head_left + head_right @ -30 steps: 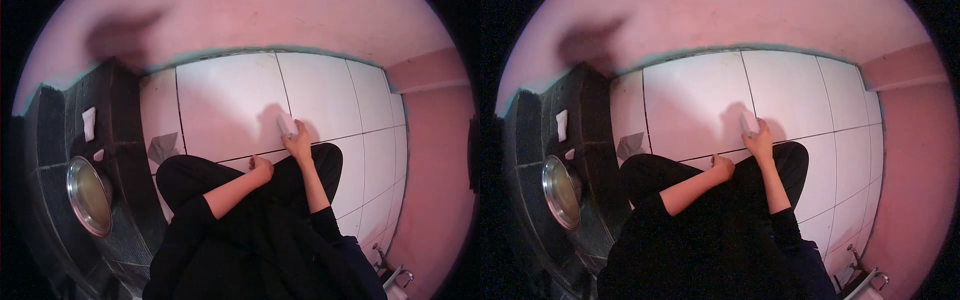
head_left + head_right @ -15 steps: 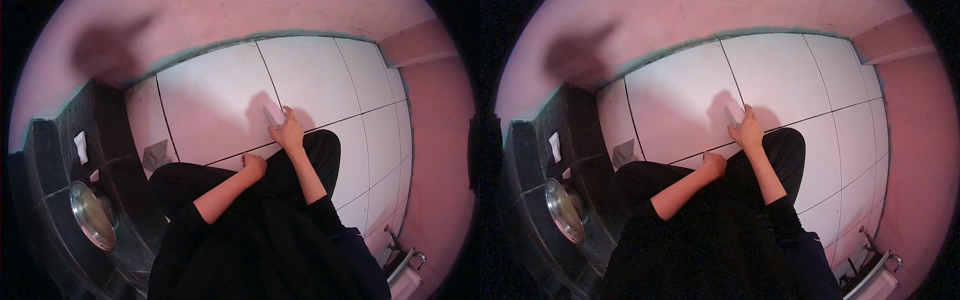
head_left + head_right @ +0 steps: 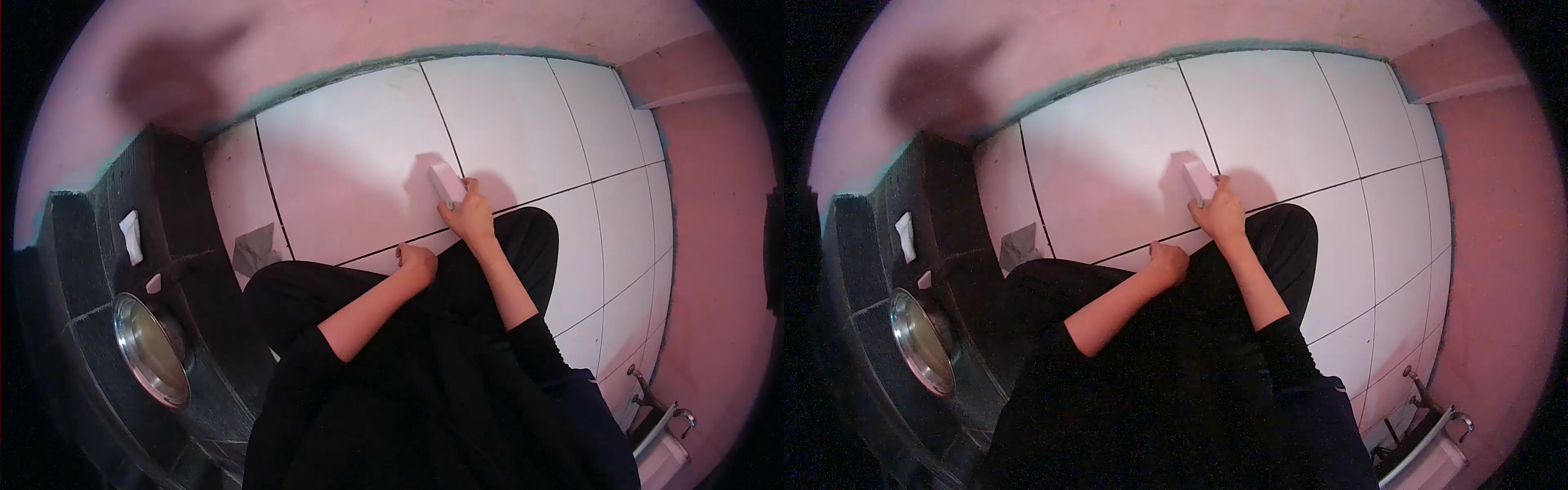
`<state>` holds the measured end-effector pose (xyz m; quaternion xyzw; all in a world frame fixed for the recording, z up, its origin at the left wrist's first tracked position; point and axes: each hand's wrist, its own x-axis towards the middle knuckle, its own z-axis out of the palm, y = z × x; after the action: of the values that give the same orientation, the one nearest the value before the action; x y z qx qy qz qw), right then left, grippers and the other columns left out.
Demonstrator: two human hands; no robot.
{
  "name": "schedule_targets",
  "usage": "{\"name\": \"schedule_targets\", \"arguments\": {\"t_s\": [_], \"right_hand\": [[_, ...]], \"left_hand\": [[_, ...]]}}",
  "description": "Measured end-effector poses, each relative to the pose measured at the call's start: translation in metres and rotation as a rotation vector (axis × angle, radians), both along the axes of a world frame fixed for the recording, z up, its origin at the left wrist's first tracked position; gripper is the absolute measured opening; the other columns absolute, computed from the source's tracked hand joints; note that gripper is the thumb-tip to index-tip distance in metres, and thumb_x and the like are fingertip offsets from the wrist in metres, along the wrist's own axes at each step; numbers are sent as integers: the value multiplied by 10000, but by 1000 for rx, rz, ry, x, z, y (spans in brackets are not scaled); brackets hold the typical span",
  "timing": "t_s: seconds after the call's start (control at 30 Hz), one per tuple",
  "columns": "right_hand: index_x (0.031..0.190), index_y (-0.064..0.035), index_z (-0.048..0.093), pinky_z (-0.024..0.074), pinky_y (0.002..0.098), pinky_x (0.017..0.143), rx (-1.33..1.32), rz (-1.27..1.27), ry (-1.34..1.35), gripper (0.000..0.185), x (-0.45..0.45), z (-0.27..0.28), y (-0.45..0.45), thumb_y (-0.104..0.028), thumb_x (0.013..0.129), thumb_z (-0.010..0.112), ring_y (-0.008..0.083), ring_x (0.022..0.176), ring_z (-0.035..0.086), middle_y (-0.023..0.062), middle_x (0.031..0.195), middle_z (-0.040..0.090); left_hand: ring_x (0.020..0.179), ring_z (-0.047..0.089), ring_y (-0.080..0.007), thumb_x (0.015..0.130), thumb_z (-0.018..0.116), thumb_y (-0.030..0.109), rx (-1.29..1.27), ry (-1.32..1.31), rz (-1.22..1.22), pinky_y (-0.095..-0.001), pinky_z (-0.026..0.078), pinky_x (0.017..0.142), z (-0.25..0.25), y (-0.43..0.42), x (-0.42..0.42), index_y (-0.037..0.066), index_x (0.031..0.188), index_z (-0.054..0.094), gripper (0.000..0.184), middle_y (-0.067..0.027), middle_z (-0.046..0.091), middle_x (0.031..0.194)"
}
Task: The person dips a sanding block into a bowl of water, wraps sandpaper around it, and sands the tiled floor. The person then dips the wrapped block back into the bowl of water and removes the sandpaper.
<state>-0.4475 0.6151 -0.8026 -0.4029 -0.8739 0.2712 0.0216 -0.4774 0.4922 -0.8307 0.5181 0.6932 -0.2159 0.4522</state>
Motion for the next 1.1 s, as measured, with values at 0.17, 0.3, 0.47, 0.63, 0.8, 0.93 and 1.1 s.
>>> {"name": "schedule_targets", "arguments": {"t_s": [0.17, 0.3, 0.47, 0.63, 0.8, 0.93, 1.1], "right_hand": [[1163, 29, 427, 504, 477, 755, 12, 44, -15, 607, -2, 0, -2, -271, 704, 688, 419, 836, 623, 269, 902, 623], [1122, 25, 435, 507, 474, 743, 42, 67, -23, 560, -8, 4, -3, -289, 731, 684, 421, 836, 623, 263, 900, 625], [1106, -3, 443, 509, 471, 727, 39, 54, -73, 533, -12, 17, -11, -341, 763, 672, 417, 827, 626, 255, 891, 629], [1120, -12, 460, 506, 483, 693, 73, 78, -83, 576, -9, 18, -8, -406, 760, 675, 420, 791, 631, 260, 838, 636], [1193, -24, 429, 490, 482, 741, -57, -23, 80, 604, -4, 37, -9, -385, 773, 670, 428, 877, 612, 258, 949, 620], [1254, -21, 404, 475, 463, 794, -29, -26, 276, 611, -6, 52, -22, -373, 811, 635, 419, 963, 585, 261, 1064, 583], [1272, -18, 407, 471, 427, 826, -61, 41, 480, 523, -20, 71, -40, -280, 859, 595, 379, 1029, 564, 208, 1141, 562]], "left_hand": [[964, 639, -229, 831, 540, 235, 37, -7, 85, -443, 439, 750, 4, 0, -12, 118, 1037, 677, 274, -54, 659, 1071], [993, 632, -227, 835, 534, 238, 92, 3, 161, -429, 437, 781, 21, 4, -26, 124, 1041, 677, 275, -58, 657, 1086], [1002, 629, -234, 842, 527, 242, 79, -7, 115, -423, 432, 804, 9, 1, -13, 125, 1032, 680, 271, -62, 659, 1082], [1007, 628, -238, 846, 520, 248, 56, -26, 62, -416, 431, 818, 19, 4, -20, 119, 1034, 679, 279, -75, 656, 1088], [955, 635, -276, 871, 505, 251, 291, -19, 691, -472, 453, 746, 27, 9, -56, 103, 1054, 659, 281, -114, 656, 1052], [905, 626, -253, 919, 444, 447, 663, -666, 1260, -399, 498, 746, 41, 20, -80, 40, 1096, 565, 460, -134, 624, 1011], [891, 601, -205, 925, 419, 519, 853, -897, 1381, -324, 530, 726, 64, 20, -91, 42, 1205, 449, 554, -89, 545, 1036]]}}
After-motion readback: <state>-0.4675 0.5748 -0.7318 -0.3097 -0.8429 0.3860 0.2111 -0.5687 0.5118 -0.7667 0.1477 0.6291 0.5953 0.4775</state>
